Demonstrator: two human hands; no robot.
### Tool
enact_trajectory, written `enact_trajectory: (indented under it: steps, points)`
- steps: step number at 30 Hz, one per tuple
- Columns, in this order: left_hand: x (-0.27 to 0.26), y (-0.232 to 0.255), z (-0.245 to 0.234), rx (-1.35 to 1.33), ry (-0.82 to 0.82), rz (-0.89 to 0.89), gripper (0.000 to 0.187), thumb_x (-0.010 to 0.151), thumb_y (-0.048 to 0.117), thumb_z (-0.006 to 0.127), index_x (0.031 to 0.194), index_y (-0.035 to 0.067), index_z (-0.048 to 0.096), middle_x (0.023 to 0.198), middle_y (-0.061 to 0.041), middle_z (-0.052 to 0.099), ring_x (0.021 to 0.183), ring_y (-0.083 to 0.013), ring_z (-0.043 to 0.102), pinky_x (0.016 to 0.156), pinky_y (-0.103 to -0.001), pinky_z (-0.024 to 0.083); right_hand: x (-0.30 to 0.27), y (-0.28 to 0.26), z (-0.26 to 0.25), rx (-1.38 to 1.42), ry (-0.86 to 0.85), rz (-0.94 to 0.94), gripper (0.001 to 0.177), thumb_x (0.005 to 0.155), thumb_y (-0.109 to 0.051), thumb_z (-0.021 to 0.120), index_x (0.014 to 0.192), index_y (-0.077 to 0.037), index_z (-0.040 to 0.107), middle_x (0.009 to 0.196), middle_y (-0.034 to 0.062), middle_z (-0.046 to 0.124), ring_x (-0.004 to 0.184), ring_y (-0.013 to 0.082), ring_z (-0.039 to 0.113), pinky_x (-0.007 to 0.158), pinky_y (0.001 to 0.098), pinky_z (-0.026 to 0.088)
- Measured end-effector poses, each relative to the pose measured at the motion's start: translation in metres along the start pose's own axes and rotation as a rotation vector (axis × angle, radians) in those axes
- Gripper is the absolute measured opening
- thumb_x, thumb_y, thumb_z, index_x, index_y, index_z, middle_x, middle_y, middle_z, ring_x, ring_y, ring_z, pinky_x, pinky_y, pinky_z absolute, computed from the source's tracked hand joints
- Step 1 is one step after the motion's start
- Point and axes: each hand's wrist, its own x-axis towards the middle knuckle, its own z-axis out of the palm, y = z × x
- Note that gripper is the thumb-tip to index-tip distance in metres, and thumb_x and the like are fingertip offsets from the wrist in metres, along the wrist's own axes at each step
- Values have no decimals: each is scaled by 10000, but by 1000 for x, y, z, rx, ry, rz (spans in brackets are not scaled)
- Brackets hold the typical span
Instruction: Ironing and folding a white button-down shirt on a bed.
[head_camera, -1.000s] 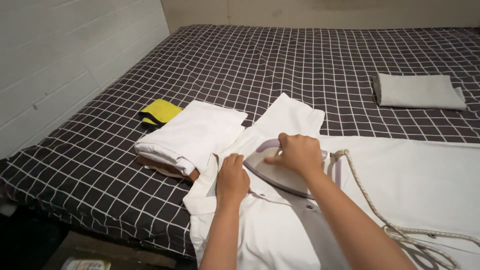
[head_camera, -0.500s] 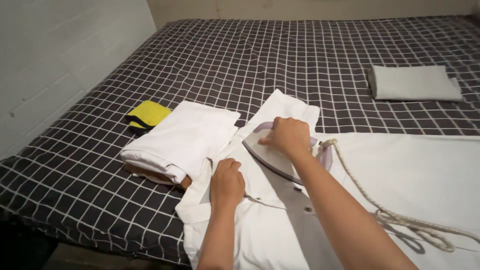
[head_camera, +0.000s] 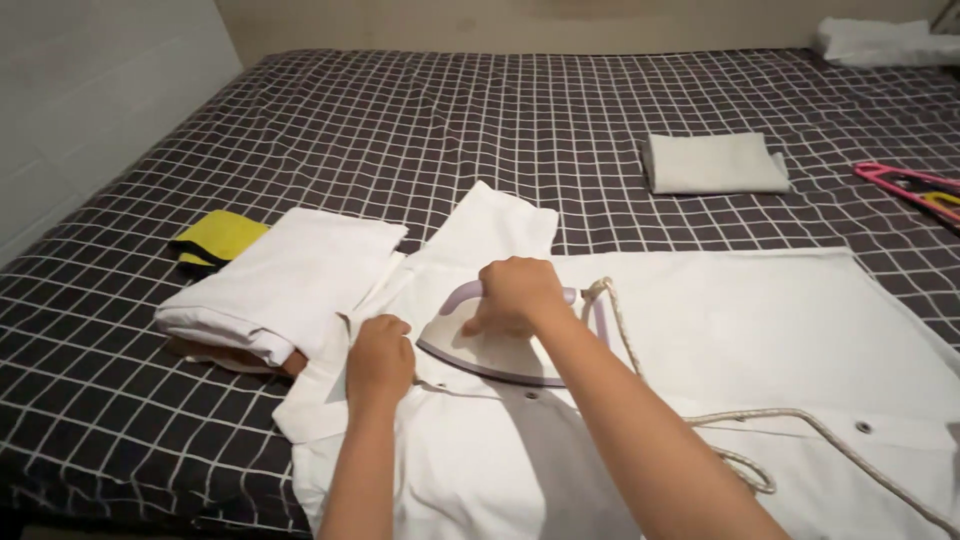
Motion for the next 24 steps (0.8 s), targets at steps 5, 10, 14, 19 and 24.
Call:
enact_trajectory:
  steps: [5,10,14,19,24]
  points:
    - [2,6,-3,10,-4,-20,181,835,84,599,929,31,744,1078,-118,708,1083,-306,635,915,-429,527,-7,1,12,-14,107,-17,623,548,-657,871,879,-140,761,818,57,756,796,241,740,717,388,560]
    - [2,9,-6,25,-18,-13,181,841,89,596,929,32,743,1072,-123,712,1063,-316,641,922,-433,532,3,6,29,24,201,-31,653,582,-668,856,943,-140,723,784,50,756,756,233,740,682,388,547]
    - [2,9,-6,19,-25,-33,187,838,88,596,943,32,740,1076,-137,705,1056,-335,637,911,-447,526,17,5,37,75,300,8,642,600,-653,864,944,-131,721,782,46,755,759,226,739,665,373,546]
    - [3,11,-8,-7,-17,-42,190,847,67,582,961,30,730,1097,-130,707,1077,-336,627,902,-454,522,39,3,41,79,326,76,621,626,-624,868,969,-128,718,797,47,762,771,225,742,667,366,551]
    - [3,8,-7,-10,7,8,199,823,60,594,977,35,717,1086,-126,694,1067,-333,624,901,-455,521,62,6,45,71,332,153,609,656,-614,865,999,-129,729,849,59,773,822,230,746,709,373,549]
